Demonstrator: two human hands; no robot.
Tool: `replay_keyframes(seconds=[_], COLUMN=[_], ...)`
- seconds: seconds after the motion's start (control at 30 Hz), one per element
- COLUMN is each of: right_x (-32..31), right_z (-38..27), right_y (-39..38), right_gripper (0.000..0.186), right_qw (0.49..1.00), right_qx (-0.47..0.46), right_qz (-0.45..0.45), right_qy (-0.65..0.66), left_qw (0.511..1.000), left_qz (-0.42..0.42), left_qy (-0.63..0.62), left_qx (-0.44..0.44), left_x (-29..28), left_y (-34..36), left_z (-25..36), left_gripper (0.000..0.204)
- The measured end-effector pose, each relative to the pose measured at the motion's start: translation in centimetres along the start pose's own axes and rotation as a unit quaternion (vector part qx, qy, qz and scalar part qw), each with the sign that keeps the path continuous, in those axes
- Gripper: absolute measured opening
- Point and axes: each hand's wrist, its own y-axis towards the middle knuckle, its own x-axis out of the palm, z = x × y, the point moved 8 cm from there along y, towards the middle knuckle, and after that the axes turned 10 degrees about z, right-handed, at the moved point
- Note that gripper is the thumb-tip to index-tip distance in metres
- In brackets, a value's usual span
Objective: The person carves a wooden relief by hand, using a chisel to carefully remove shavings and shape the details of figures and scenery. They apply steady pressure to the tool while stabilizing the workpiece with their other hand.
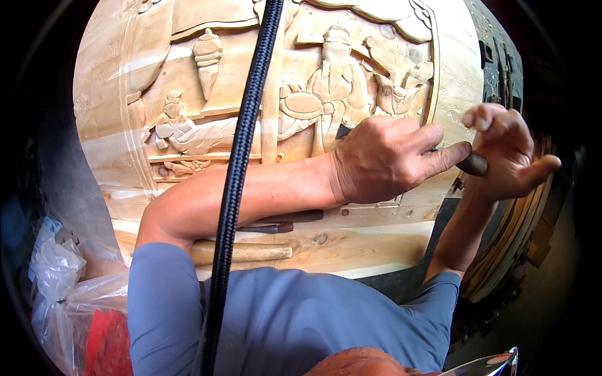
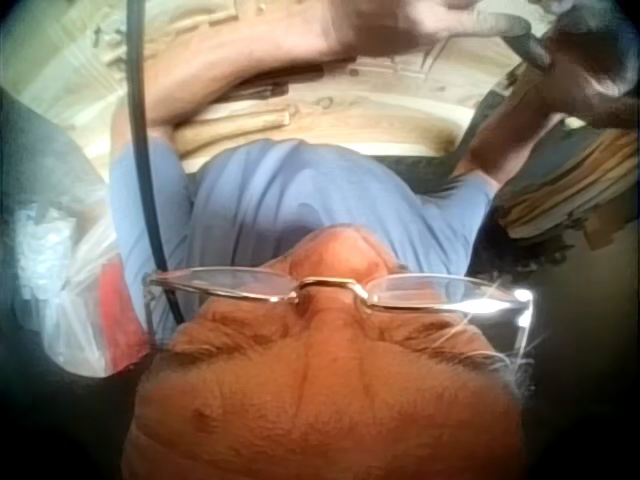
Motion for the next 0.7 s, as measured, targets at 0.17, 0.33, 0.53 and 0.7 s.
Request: replay_keyframes(seconds=[0.17,0.33,0.53,0.7], right_x=[-2.7,-1.8,-1.0,0.1], right_z=[-0.6,0.3,0.7,-0.4], right_y=[-1.4,-2.8,-3.1,-2.6], right_gripper=[0.105,0.103,0.106,0.109], right_qw=[0.996,0.996,0.997,0.999], right_qx=[0.004,0.016,0.020,0.005], right_qz=[0.081,0.078,0.061,0.032], right_qy=[0.041,0.048,0.040,0.004], left_qw=[0.998,0.998,0.999,0.999], left_qz=[0.002,-0.013,-0.004,0.011], left_qy=[-0.037,-0.040,-0.042,-0.051], left_qx=[0.041,0.053,0.029,0.014], left_x=[-0.2,-0.2,0.1,-0.2], left_y=[-0.5,-0.5,-0.3,-0.3], left_z=[1.1,1.3,0.7,0.6], left_gripper=[0.058,0.060,0.058,0.059])
